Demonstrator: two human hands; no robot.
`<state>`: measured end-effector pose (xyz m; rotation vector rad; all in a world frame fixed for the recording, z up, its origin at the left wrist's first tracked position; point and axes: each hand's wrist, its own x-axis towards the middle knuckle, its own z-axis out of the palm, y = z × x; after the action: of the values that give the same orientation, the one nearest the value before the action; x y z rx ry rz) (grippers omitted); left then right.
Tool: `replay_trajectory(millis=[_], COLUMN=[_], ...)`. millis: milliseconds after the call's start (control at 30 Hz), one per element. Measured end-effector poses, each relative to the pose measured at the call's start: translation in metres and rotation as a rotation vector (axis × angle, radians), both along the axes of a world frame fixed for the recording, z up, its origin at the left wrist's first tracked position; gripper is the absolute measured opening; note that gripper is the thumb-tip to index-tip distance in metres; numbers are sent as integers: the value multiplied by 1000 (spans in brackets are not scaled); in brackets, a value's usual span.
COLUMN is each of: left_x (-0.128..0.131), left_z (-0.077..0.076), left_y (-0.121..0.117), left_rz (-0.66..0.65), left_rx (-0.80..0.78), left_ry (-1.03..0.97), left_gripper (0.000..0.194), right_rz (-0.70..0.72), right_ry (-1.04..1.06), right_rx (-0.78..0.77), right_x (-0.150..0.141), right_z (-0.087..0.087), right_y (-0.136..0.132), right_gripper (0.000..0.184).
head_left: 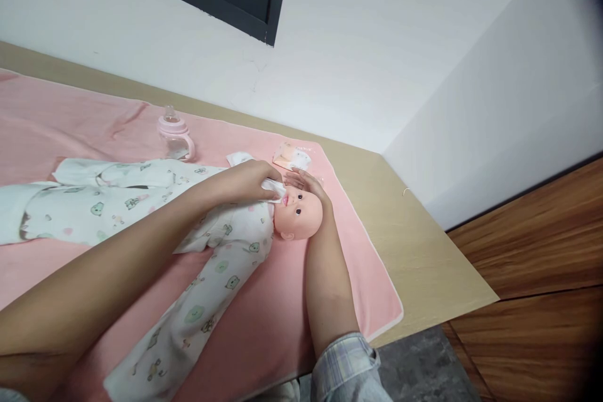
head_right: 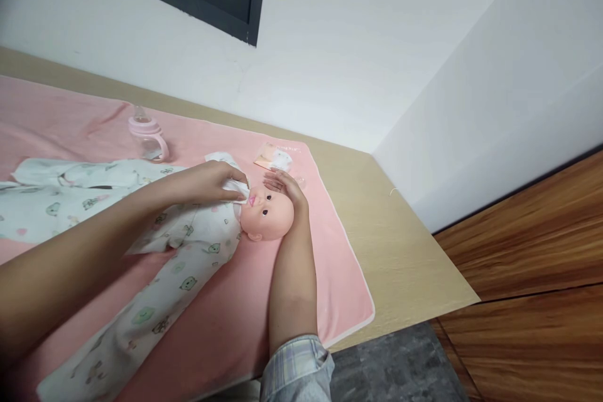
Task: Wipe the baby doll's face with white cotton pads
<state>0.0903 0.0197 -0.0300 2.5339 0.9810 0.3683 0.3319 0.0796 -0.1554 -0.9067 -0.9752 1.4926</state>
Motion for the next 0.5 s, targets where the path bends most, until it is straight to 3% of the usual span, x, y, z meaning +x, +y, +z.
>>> replay_trajectory(millis=[500], left_x=[7], left_z=[-11], left_y=[4], left_rz=[75], left_rx=[96], left_ry=[-124], left_gripper=[25], right_rz=[-8], right_ry=[-74], right_rx=[-14], right_x=[-1], right_z=[4], right_y=[0], right_gripper=[30])
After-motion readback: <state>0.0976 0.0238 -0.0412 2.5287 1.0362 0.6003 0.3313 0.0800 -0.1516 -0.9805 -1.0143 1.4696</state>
